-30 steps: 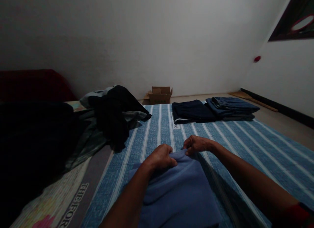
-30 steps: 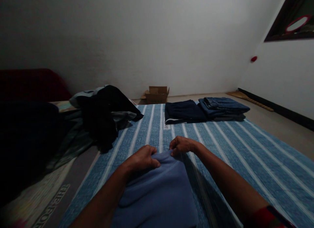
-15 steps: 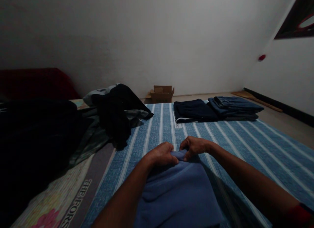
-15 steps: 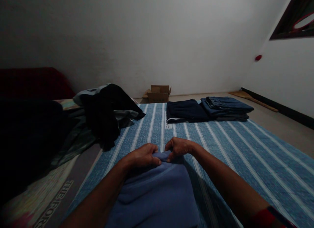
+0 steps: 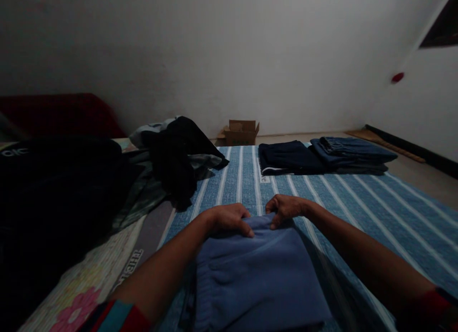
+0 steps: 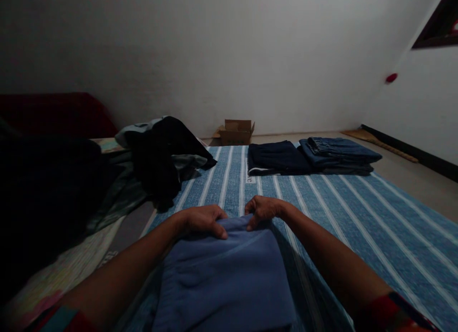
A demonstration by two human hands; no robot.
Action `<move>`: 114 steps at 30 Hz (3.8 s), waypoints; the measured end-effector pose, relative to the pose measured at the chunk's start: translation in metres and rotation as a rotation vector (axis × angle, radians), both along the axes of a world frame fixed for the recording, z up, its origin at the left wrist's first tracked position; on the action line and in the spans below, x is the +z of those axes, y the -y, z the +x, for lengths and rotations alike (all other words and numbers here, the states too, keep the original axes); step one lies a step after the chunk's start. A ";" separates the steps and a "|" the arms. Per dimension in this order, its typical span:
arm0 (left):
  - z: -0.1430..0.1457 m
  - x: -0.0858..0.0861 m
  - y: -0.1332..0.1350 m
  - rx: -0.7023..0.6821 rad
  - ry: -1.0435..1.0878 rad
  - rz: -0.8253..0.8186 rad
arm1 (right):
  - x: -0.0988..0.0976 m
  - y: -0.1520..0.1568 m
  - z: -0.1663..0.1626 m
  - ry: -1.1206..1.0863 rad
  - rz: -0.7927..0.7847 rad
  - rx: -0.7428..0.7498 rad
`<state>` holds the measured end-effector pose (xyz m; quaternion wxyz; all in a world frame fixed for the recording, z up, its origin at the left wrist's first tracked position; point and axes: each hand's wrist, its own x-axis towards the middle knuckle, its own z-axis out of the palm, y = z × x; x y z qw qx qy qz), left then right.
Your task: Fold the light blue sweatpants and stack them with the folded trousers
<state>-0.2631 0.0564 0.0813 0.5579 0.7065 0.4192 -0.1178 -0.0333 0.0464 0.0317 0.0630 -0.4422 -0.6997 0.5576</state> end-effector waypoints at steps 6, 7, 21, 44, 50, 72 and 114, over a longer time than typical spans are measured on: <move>-0.021 0.005 0.001 -0.030 0.002 0.083 | 0.000 0.001 0.000 0.000 -0.012 -0.001; -0.026 0.008 0.002 -0.059 -0.015 0.127 | 0.000 0.002 0.000 -0.003 -0.013 -0.001; -0.073 0.001 0.017 0.083 0.075 0.073 | 0.003 0.002 -0.001 0.123 0.033 0.035; -0.079 -0.001 0.023 0.231 0.091 0.351 | 0.020 0.058 0.003 0.182 0.667 -0.605; -0.080 -0.004 0.025 0.269 0.142 0.315 | 0.004 0.125 -0.075 0.379 0.844 -0.225; -0.083 -0.009 0.080 0.703 0.239 0.551 | -0.020 0.131 -0.076 0.536 0.900 -0.179; -0.095 -0.043 0.183 0.974 0.303 0.623 | 0.015 0.141 -0.118 0.210 1.167 0.038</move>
